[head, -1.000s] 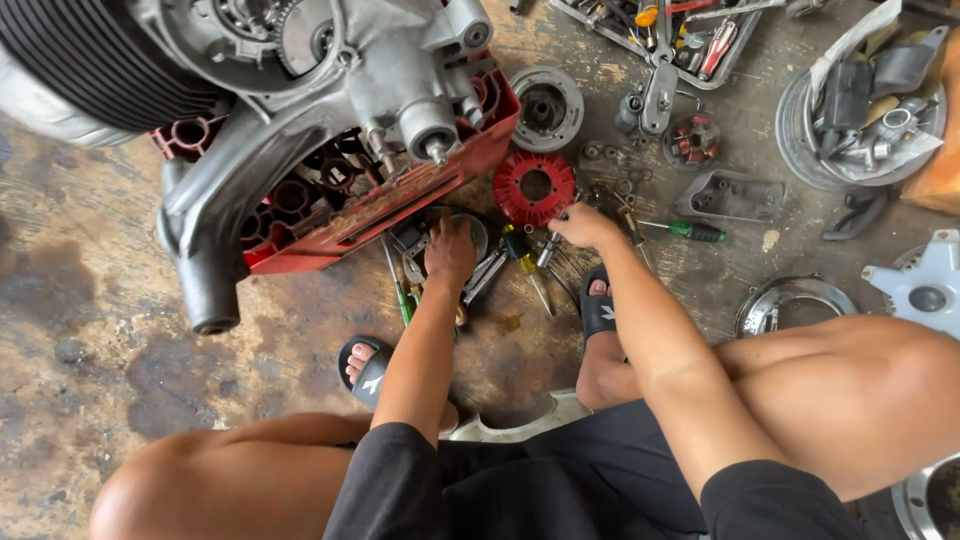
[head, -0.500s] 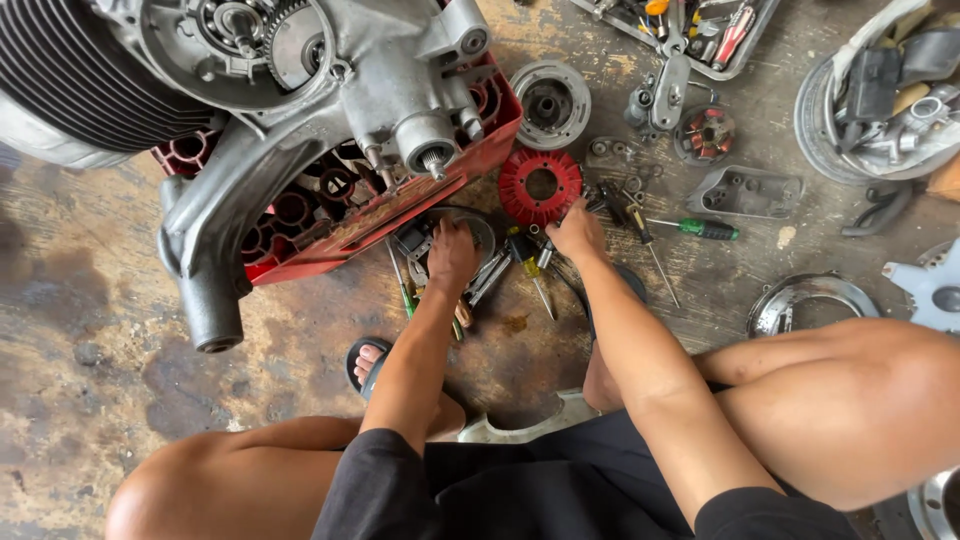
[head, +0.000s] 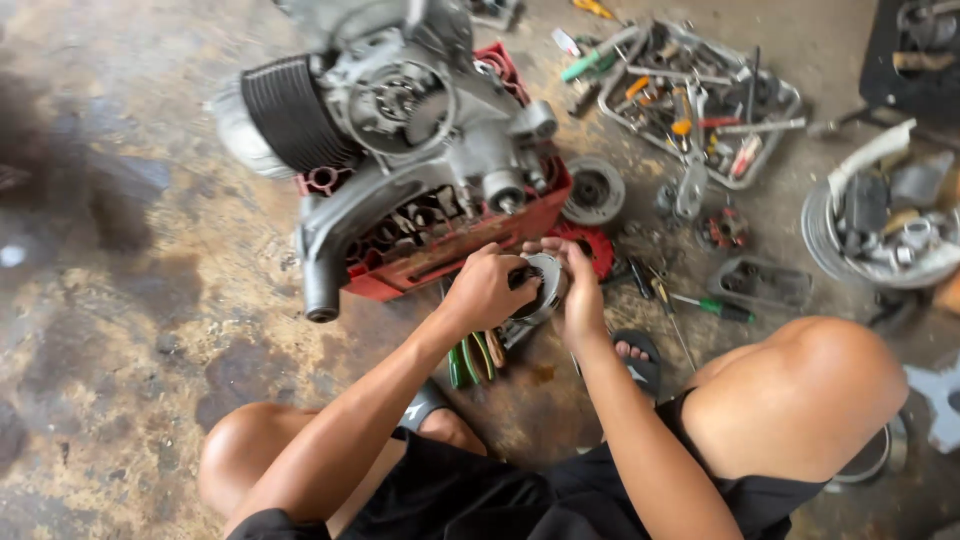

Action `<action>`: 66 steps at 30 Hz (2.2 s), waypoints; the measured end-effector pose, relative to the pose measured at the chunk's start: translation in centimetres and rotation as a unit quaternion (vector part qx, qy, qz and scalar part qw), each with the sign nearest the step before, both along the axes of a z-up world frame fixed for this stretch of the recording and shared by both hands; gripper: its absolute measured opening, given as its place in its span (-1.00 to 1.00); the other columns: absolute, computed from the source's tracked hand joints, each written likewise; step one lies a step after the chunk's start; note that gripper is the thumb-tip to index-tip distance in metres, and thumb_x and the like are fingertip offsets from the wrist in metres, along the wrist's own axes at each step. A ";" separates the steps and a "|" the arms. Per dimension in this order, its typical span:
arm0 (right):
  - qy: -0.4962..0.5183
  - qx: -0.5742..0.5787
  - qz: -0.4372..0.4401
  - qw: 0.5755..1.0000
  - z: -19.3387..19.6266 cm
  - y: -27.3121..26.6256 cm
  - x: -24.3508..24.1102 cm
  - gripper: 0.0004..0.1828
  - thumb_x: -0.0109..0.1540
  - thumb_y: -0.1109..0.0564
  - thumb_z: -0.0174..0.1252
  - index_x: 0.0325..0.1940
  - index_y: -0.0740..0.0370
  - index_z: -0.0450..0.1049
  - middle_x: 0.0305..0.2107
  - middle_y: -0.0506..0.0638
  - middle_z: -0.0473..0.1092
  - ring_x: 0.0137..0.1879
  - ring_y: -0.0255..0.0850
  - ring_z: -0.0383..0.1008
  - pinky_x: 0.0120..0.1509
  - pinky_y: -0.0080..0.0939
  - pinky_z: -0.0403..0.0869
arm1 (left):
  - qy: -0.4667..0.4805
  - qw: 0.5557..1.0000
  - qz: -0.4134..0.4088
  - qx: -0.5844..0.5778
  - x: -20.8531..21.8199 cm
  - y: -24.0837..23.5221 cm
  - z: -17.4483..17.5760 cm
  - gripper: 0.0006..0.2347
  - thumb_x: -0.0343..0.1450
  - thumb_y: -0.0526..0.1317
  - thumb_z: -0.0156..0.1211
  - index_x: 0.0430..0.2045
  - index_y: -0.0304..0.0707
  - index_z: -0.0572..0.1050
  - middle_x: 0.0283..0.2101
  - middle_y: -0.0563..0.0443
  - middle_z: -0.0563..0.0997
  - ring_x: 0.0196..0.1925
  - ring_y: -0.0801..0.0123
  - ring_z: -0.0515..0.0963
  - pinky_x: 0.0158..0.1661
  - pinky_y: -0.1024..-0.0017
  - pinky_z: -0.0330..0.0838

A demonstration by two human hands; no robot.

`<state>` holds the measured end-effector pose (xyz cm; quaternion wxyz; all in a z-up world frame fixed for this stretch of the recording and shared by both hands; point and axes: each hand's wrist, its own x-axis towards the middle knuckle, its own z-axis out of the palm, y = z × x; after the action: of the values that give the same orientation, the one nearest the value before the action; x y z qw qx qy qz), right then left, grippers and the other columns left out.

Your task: The person sits on the floor and assembles a motorcycle engine, installing a rotor and a gear onto the crankshaft. They then apply oil to a small component using a bottle with a nozzle and insert a wire into the engine casing.

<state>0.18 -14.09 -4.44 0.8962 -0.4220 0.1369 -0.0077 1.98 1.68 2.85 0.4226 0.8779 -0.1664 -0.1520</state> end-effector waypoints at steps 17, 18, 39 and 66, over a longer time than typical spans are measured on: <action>-0.393 -0.354 0.077 0.845 7.7 7.8 4.7 0.35 -0.14 0.36 0.52 0.50 0.33 -0.26 0.31 0.40 0.11 0.29 0.30 0.38 0.34 0.27 0.47 | -0.014 0.974 0.167 -0.156 3.9 8.7 7.8 -0.64 0.29 -0.01 0.37 -0.18 -0.24 0.59 -0.33 -0.20 0.69 -0.20 -0.06 0.71 -0.22 0.10 0.60; -0.381 -0.387 0.049 0.839 7.9 8.1 5.2 0.35 -0.16 0.35 0.51 0.50 0.35 -0.25 0.26 0.41 0.15 0.26 0.31 0.41 0.33 0.29 0.47 | -0.026 0.967 0.183 -0.173 4.3 8.8 8.1 -0.67 0.28 -0.02 0.38 -0.19 -0.20 0.58 -0.33 -0.18 0.70 -0.19 -0.07 0.71 -0.22 0.10 0.59; -0.314 -0.628 -0.212 0.679 6.3 16.9 16.4 0.19 -0.22 -0.08 0.60 0.37 0.28 0.19 0.09 0.22 0.26 0.17 0.22 0.44 0.22 0.20 0.46 | -0.291 0.930 0.223 0.016 11.8 15.3 4.8 -0.35 0.48 0.10 0.17 0.38 -0.37 0.21 0.40 -0.34 0.27 0.41 -0.19 0.22 0.22 -0.11 0.11; -0.342 -0.630 -0.205 0.666 5.9 16.9 17.1 0.07 -0.14 0.05 0.54 0.36 0.33 0.21 0.14 0.24 0.27 0.15 0.20 0.35 0.24 0.18 0.36 | -0.329 0.913 0.224 0.086 13.1 15.5 3.1 -0.47 0.45 0.03 0.22 0.36 0.22 0.27 0.39 -0.03 0.29 0.38 0.11 0.31 0.06 0.06 0.04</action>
<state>17.26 2.82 1.50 0.3767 -0.8149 -0.1336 -0.4197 15.04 17.17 5.98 0.2899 0.9255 -0.0811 0.2300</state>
